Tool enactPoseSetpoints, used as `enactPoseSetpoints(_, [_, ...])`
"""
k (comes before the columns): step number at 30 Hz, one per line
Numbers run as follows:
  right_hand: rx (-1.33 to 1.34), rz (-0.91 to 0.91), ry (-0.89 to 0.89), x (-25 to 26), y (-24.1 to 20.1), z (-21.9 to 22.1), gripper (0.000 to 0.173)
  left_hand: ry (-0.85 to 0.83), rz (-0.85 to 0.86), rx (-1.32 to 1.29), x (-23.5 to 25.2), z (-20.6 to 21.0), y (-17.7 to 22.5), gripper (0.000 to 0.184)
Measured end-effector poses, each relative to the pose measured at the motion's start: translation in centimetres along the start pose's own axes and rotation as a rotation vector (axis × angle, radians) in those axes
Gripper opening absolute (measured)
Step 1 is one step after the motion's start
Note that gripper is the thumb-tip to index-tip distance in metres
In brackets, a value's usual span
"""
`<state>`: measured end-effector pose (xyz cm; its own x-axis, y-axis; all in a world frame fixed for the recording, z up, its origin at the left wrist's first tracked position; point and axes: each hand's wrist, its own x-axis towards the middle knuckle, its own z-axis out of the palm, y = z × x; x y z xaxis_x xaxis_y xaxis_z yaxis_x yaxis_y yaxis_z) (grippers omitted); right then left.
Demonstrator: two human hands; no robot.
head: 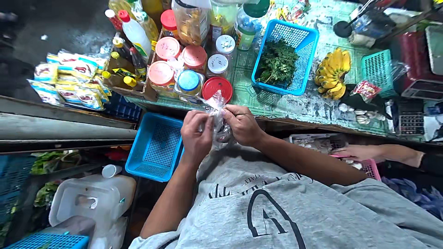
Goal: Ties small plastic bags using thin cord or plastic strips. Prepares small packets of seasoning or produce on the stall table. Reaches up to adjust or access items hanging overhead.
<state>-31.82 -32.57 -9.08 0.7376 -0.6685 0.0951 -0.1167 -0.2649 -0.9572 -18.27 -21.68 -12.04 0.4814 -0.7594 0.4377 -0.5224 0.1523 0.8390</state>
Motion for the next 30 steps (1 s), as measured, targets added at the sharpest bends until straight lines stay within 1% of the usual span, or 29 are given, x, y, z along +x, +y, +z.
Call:
enactPoseSetpoints(2, [0.077,-0.014,-0.026,0.2,-0.1,-0.1,0.033,0.091,-0.069,-0.107,0.4,-0.2,-0.3,0.011])
enactPoseSetpoints(5, [0.19,0.035,-0.081,-0.2,-0.1,-0.1,0.034,0.158,-0.079,-0.114,0.7,-0.2,-0.8,0.011])
enactPoseSetpoints(7, [0.244,0.054,-0.089,-0.1,-0.2,-0.2,0.034,0.119,-0.111,-0.16,1.0,-0.3,-0.3,0.013])
enactPoseSetpoints(10, [0.27,0.056,-0.077,0.4,-0.3,-0.6,0.033,0.027,-0.189,-0.374,1.2,-0.2,0.8,0.011])
enactPoseSetpoints(12, [0.279,0.058,-0.086,0.7,-0.5,-0.7,0.032,-0.012,-0.232,-0.437,1.4,-0.1,1.1,0.025])
enactPoseSetpoints(13, [0.289,0.06,-0.094,0.7,-0.5,-0.7,0.032,-0.017,-0.256,-0.433,1.4,0.0,1.1,0.025])
enactPoseSetpoints(15, [0.318,0.074,-0.135,0.8,-0.6,-0.7,0.031,-0.012,-0.293,-0.398,1.2,0.5,1.0,0.012])
enactPoseSetpoints(16, [0.314,0.099,-0.163,0.8,-0.7,-0.8,0.03,-0.017,-0.299,-0.375,1.1,0.6,0.7,0.011])
enactPoseSetpoints(18, [0.294,0.172,-0.198,1.1,-1.0,-0.7,0.031,-0.036,-0.27,-0.325,1.0,0.7,0.1,0.016])
enactPoseSetpoints(21, [0.343,0.253,-0.235,1.2,-0.9,-0.7,0.031,-0.091,-0.182,-0.232,0.5,0.7,-0.7,0.024])
enactPoseSetpoints(23, [0.379,0.256,-0.218,1.1,-0.6,-0.5,0.03,-0.064,-0.151,-0.174,0.2,0.7,-0.8,0.024])
enactPoseSetpoints(24, [0.35,0.238,-0.198,1.1,-0.4,-0.5,0.03,-0.014,-0.141,-0.168,0.0,0.7,-0.7,0.021])
enactPoseSetpoints(27, [0.139,0.115,-0.124,0.9,0.0,-0.4,0.028,0.131,-0.118,-0.231,-0.1,1.0,-0.7,0.021])
enactPoseSetpoints(30, [-0.039,0.045,-0.069,0.8,-0.1,-0.1,0.025,0.176,-0.131,-0.191,0.2,1.3,-0.2,0.009])
